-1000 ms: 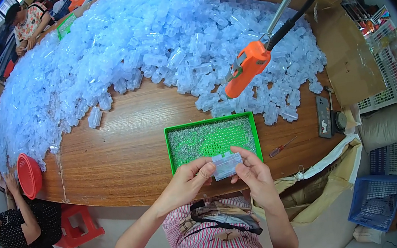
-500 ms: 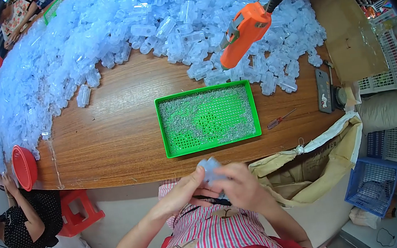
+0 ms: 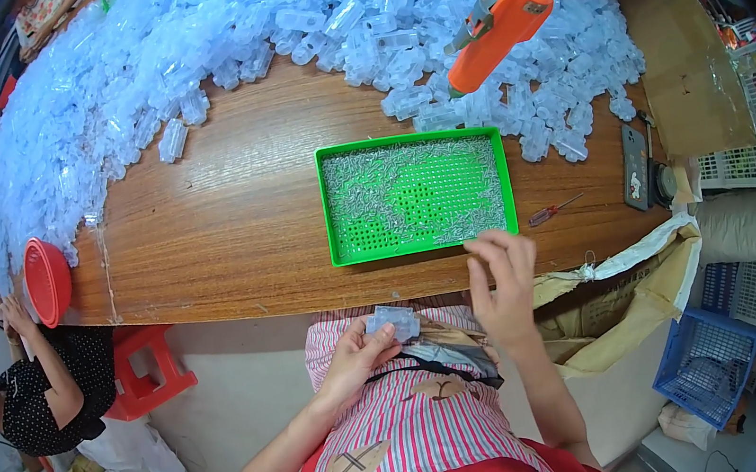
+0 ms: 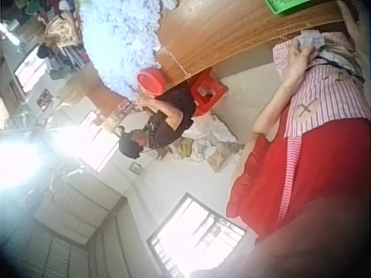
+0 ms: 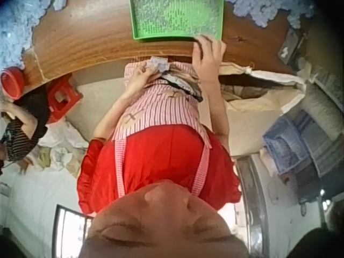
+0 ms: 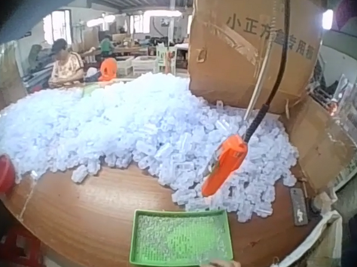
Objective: The person assembles plastic casings by taking plastic pieces from a pile, picking up screws from a tray using an electric screwdriver, fastening the parts together with the screws, and placing the assembled casings on the table.
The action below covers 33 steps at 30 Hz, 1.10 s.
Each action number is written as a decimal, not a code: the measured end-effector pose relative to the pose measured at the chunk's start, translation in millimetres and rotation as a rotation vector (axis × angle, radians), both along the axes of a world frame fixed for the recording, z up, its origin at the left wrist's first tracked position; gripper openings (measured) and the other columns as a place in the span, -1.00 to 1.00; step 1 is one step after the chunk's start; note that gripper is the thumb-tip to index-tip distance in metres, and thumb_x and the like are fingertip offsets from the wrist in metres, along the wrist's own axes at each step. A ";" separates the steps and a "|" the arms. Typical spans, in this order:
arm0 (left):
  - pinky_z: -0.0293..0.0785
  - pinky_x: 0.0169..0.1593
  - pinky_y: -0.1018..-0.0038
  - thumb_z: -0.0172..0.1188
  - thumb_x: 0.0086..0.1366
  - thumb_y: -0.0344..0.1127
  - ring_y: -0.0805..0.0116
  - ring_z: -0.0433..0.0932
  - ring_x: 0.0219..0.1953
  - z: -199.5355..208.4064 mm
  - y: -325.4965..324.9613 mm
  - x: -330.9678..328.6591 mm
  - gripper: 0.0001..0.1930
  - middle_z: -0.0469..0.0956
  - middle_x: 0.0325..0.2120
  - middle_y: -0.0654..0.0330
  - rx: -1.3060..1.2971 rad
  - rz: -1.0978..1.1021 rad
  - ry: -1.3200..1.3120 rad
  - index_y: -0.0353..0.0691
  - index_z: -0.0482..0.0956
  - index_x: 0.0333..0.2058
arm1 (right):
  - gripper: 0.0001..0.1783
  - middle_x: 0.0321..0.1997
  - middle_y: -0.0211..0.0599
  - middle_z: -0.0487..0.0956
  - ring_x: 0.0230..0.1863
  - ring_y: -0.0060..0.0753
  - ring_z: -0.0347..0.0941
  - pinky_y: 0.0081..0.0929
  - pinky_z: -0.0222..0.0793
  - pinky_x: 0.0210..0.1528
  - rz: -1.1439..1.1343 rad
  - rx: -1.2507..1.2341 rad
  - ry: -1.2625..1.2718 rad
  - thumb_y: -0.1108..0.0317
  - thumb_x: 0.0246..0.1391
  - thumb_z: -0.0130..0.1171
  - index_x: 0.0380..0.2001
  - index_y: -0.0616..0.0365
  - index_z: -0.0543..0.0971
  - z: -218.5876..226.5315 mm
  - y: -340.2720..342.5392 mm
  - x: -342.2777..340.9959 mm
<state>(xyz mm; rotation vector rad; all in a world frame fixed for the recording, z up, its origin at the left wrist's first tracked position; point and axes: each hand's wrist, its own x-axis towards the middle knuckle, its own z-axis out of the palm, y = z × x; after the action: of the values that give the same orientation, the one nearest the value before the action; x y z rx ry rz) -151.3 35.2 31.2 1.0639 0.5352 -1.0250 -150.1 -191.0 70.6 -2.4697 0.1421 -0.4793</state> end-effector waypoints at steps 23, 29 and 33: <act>0.51 -0.08 0.52 0.06 0.34 -0.32 0.45 0.56 -0.20 -11.2 -20.3 -3.1 -0.73 0.56 -0.22 0.11 0.106 0.014 -0.257 -0.34 0.31 -0.09 | -0.80 -0.41 -0.39 0.37 -0.29 -0.29 0.30 -0.31 0.06 -0.16 0.186 -0.069 -0.030 0.44 -0.19 0.28 -0.39 0.05 0.55 -50.8 1.7 9.5; 0.54 -0.14 0.55 0.11 0.31 -0.33 0.47 0.57 -0.25 -22.1 -22.5 -4.8 -0.74 0.57 -0.26 0.12 0.054 0.100 -0.301 -0.38 0.35 -0.14 | -0.85 -0.42 -0.38 0.37 -0.30 -0.28 0.30 -0.32 0.07 -0.18 0.153 -0.059 0.008 0.44 -0.15 0.27 -0.41 0.08 0.55 -45.4 10.2 8.3; 0.52 -0.13 0.57 0.12 0.29 -0.37 0.47 0.56 -0.25 -26.5 -26.5 -11.7 -0.76 0.57 -0.25 0.12 -0.014 0.218 -0.304 -0.38 0.35 -0.16 | -0.68 -0.25 -0.27 0.41 -0.15 -0.23 0.29 -0.37 0.12 -0.08 0.107 0.002 0.073 0.29 -0.12 0.31 -0.25 0.11 0.54 -4.2 9.3 17.2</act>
<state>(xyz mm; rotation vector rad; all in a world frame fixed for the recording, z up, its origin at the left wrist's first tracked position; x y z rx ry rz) -163.0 8.8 4.8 1.0991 0.3853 -0.6601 -133.0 -181.6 66.4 -2.4787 0.0392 -0.3429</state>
